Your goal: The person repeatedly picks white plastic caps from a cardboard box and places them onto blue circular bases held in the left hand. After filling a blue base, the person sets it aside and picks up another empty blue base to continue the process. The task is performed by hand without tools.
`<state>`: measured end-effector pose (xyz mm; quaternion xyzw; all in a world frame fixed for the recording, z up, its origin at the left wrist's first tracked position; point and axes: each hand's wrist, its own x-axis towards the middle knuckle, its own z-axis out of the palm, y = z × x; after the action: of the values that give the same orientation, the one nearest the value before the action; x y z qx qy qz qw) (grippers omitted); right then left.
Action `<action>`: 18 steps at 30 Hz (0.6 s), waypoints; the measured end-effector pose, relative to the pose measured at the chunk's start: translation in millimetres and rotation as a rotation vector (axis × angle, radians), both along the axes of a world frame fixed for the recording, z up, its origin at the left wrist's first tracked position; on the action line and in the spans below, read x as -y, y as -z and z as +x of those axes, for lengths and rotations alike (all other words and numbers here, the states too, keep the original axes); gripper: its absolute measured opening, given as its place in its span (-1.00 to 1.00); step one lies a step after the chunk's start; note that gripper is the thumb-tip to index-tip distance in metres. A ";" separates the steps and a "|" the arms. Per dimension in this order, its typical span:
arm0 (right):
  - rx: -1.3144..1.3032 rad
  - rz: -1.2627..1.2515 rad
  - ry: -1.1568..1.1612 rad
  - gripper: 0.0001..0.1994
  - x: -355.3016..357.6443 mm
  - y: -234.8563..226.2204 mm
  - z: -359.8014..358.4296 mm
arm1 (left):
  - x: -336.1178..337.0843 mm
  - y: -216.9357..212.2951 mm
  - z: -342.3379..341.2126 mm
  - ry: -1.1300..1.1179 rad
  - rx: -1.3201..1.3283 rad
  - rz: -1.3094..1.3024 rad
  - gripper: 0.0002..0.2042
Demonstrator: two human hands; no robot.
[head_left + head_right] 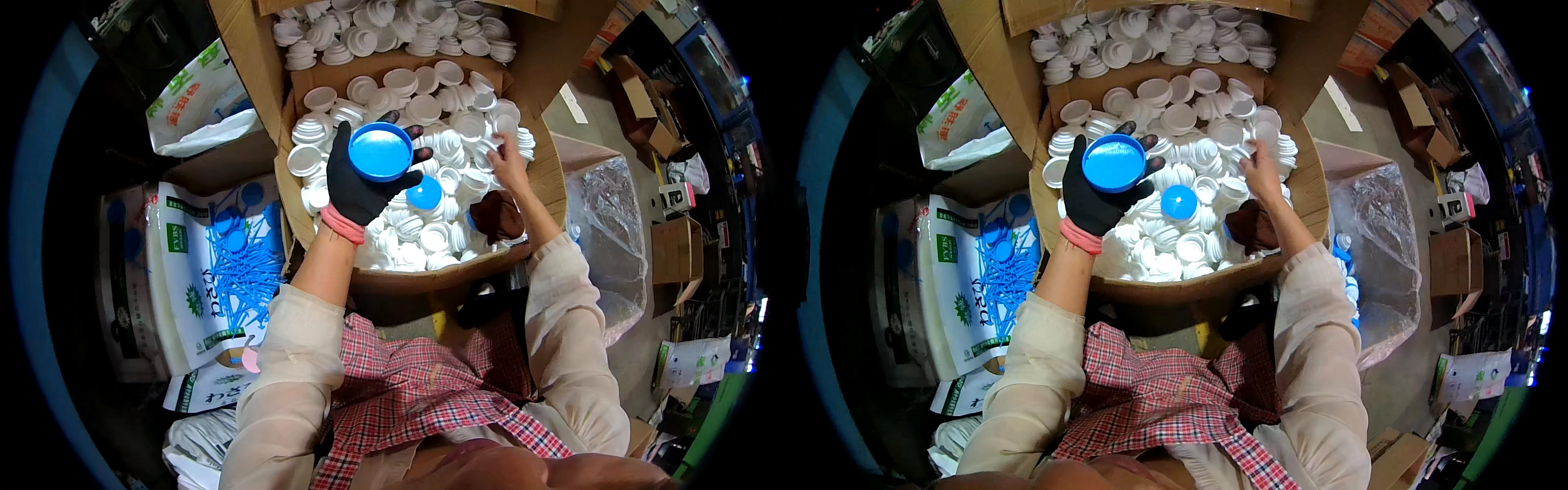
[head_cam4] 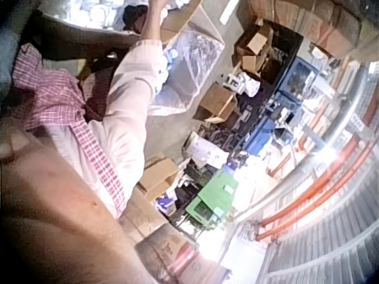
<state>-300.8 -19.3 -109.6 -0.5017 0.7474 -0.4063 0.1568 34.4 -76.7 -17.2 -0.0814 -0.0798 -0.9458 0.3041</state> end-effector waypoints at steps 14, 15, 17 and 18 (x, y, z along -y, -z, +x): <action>0.589 -0.023 -0.532 -0.21 -93.5 -149.4 128.3 | -41.6 -3.3 -6.2 0.107 0.168 -0.157 -0.34; 0.483 -0.088 -0.530 -0.21 -95.9 -150.0 125.6 | -40.5 -7.1 -5.9 0.157 0.114 -0.237 -0.34; 0.259 -0.224 -0.536 -0.21 -96.9 -153.1 114.3 | -31.9 -14.7 -5.5 0.244 0.001 -0.410 -0.35; 0.140 -0.238 -0.617 -0.22 -98.5 -155.0 107.8 | -30.9 -14.6 -5.2 0.149 0.119 -0.387 -0.37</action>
<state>-193.0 79.2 45.4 -0.6901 0.4951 -0.4573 0.2638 29.1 -45.8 -2.5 -0.0881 -0.2716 -0.9358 0.2069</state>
